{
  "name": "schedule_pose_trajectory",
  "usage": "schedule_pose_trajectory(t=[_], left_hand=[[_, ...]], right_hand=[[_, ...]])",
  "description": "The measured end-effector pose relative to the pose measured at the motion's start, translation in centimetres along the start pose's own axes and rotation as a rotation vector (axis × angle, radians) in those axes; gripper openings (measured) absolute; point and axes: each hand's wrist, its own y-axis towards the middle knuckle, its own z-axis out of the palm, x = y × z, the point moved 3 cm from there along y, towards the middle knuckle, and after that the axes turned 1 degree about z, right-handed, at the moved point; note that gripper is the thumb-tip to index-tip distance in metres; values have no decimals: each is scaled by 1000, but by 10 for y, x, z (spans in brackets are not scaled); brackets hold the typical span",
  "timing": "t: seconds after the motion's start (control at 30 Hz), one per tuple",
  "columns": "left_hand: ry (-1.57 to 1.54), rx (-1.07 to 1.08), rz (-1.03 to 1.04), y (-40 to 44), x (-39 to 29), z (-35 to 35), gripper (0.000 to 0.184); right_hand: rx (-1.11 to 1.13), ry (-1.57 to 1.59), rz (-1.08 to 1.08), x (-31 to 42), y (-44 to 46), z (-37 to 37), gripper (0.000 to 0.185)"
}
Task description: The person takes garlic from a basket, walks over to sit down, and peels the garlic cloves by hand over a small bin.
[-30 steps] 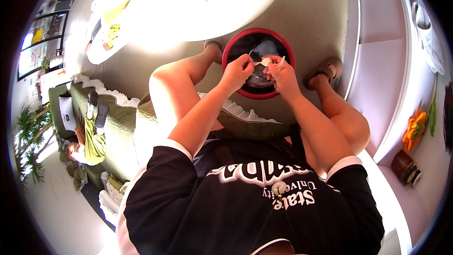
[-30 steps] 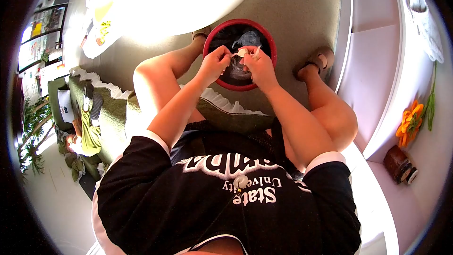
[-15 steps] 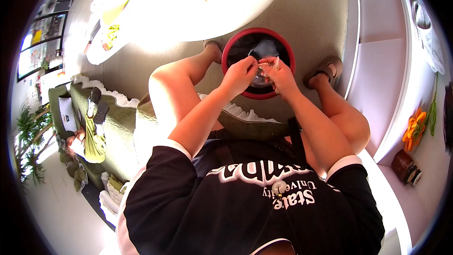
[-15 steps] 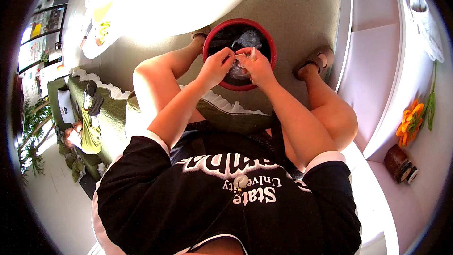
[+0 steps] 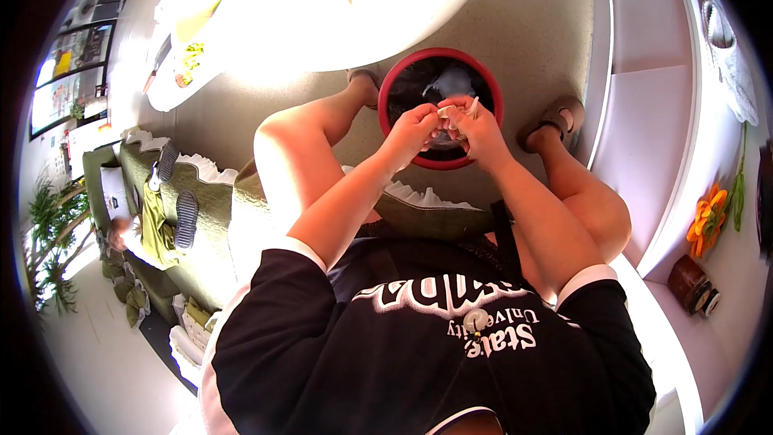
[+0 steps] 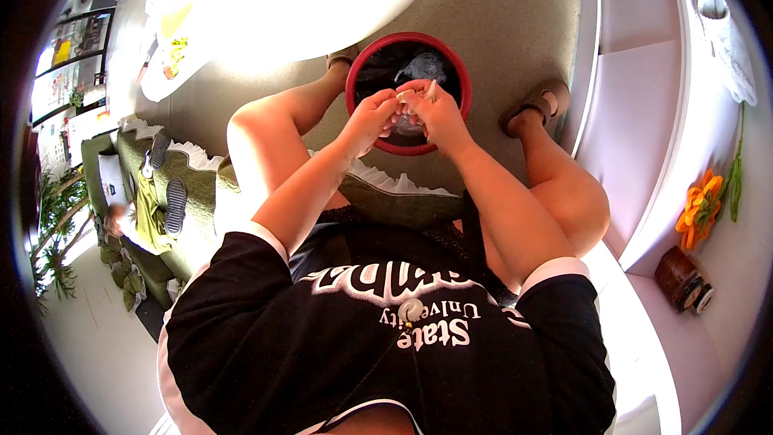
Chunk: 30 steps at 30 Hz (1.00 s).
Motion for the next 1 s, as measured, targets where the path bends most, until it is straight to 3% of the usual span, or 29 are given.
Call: schedule_pose_trajectory(t=[0.1, 0.27, 0.37, 0.57, 0.67, 0.87, 1.0], left_hand=[[340, -123, 206, -4, -12, -5, 14], [958, -272, 650, -16, -30, -5, 6], [933, -174, 672, -19, -33, 6, 7], [760, -175, 649, -12, -27, 0, 8], [775, -213, 436, -6, -21, -8, 10], [801, -255, 397, 0, -18, -12, 13], [719, -274, 263, 4, -10, -15, 15]], right_hand=[[15, 127, 124, -3, 1, -1, 21], [-70, -121, 123, -4, 3, -1, 30], [-49, -147, 134, -11, 5, -5, 33], [-29, -68, 167, -9, 2, -4, 28], [-37, 9, 180, -13, 3, -7, 29], [-45, 103, 217, -17, 4, -11, 32], [-130, 164, 187, -6, 0, -10, 31]])
